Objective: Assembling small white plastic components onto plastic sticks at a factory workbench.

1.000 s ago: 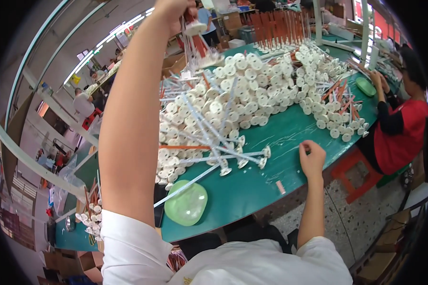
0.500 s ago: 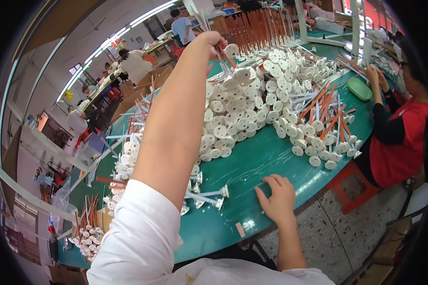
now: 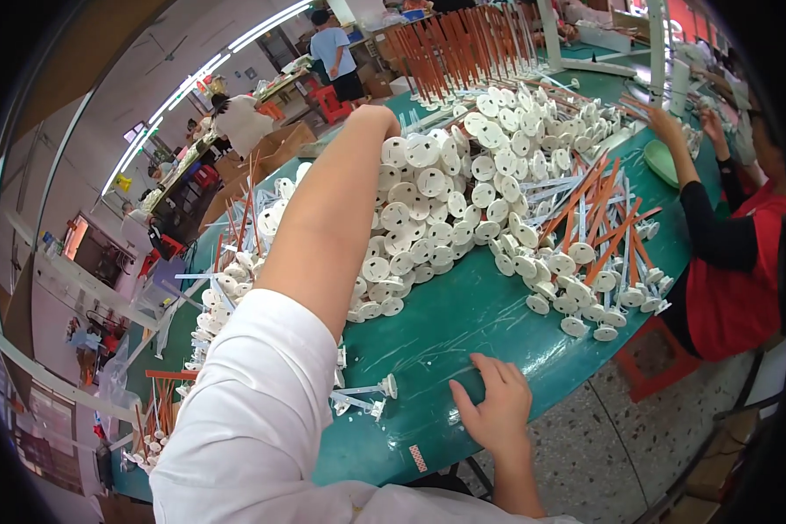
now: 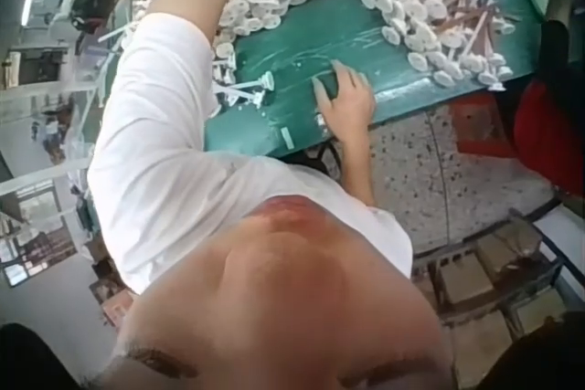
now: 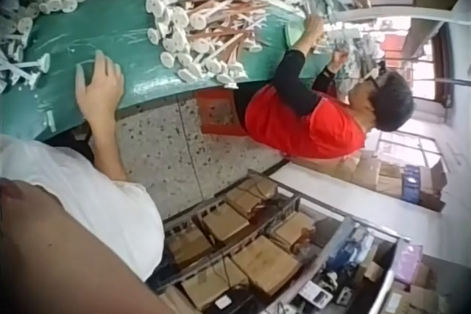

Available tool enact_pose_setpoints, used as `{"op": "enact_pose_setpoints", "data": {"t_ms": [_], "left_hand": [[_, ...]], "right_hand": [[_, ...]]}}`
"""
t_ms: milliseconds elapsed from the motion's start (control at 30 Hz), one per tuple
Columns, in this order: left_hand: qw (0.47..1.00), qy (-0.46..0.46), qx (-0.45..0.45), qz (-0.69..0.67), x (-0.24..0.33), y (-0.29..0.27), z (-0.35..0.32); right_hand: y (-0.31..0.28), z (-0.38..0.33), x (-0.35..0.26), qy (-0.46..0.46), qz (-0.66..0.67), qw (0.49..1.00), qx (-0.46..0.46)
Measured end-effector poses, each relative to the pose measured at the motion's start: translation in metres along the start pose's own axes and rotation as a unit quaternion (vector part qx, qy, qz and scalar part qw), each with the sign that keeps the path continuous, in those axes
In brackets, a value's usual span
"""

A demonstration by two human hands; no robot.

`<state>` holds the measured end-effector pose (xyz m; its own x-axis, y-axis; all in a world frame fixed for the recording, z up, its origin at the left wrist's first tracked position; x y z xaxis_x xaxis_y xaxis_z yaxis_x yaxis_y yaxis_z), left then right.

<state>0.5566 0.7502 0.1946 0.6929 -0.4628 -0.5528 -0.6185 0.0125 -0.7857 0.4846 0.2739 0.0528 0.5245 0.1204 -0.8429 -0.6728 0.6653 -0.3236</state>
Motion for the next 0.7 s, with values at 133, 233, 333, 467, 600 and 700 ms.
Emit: {"op": "enact_pose_setpoints", "data": {"t_ms": [133,233,333,467,600,700], "left_hand": [[0.993,-0.062,0.1,-0.008,-0.03,-0.018,0.002],[0.976,0.013,0.199,0.085,-0.041,-0.067,-0.041],[0.888,0.21,0.408,0.014,-0.054,-0.111,-0.153],[0.793,0.242,0.555,0.063,-0.063,-0.068,-0.43],[0.777,0.218,0.589,-0.025,-0.098,0.069,-0.568],[0.828,0.234,0.46,-0.221,-0.114,0.188,-0.633]], "right_hand": [[-0.001,-0.001,0.001,-0.009,0.0,1.0,0.01],[0.0,-0.001,0.003,-0.011,-0.003,1.0,0.012],[0.005,-0.002,-0.003,-0.021,-0.005,1.0,0.011],[0.023,-0.004,0.005,-0.024,-0.003,0.999,-0.03],[0.006,-0.016,0.013,-0.058,-0.062,0.996,0.004],[0.015,-0.023,-0.003,-0.098,-0.078,0.992,-0.007]]}}
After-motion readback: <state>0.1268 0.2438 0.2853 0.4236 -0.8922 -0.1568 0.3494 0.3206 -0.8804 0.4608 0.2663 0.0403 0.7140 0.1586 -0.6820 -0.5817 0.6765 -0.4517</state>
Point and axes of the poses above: each hand's wrist, its own z-axis towards the middle knuckle, its own y-axis out of the palm, x = y × z, the point moved 6 cm from there along z, towards the middle knuckle, and after that the axes turned 12 degrees about z, right-handed, at the moved point
